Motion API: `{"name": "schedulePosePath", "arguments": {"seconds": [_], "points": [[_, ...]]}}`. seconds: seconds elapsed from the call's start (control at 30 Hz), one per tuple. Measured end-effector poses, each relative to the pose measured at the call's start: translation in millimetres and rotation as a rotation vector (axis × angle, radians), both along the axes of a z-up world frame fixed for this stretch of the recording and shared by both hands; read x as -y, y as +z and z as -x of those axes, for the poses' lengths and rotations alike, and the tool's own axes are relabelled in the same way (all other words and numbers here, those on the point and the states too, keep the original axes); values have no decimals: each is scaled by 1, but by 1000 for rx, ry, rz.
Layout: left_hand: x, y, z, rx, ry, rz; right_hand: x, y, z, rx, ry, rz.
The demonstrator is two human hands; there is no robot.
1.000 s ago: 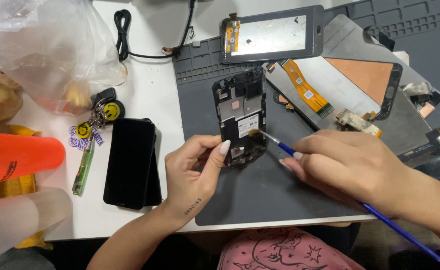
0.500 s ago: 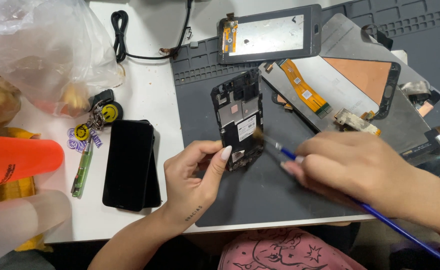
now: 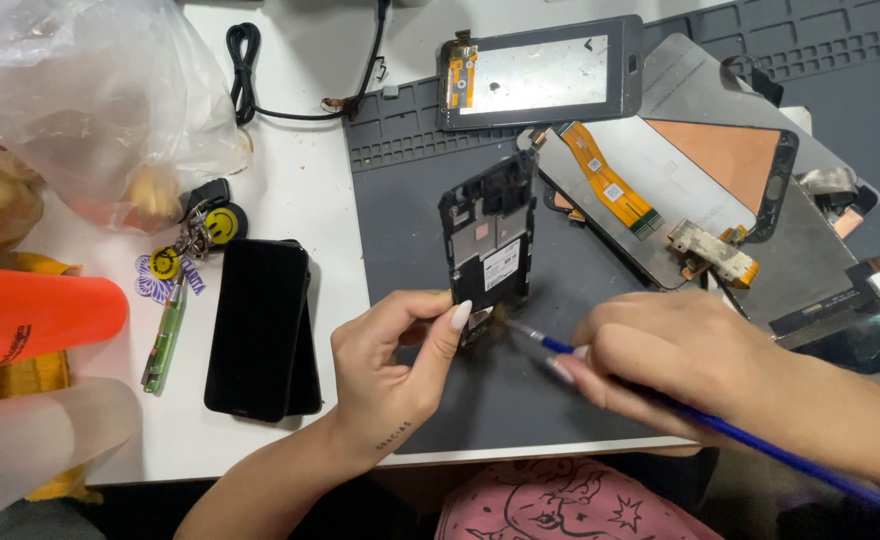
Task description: The person uses a small brush to clean the interior of a disassembled smartphone chassis, removing dust and debris from various compartments and edges. The person holds the chassis with one hand and brushes with the other, rotating the device to access different areas.
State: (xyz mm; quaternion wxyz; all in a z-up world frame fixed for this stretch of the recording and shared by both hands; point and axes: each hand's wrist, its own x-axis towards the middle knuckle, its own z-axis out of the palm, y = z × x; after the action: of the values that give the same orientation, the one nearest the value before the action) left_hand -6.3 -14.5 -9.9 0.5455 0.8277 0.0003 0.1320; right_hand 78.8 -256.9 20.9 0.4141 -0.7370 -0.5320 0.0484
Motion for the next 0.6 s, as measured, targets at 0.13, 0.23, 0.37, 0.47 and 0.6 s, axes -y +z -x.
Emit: {"name": "schedulePosePath", "arguments": {"seconds": [0.13,0.23,0.37,0.47,0.6], "points": [[2,-3,1,78,-22,-34,3,-1,0,-14,-24,42],[2,-1,1,99,-6,-21,9,2,0,158,-217,109],[3,-5,1,65,34,96,12,4,5,-43,-454,17],[4,-9,1,25,22,181,2,1,-1,-131,-483,-69],[10,-16,8,23,-9,198,-3,-26,-2,-374,-387,-2]]}}
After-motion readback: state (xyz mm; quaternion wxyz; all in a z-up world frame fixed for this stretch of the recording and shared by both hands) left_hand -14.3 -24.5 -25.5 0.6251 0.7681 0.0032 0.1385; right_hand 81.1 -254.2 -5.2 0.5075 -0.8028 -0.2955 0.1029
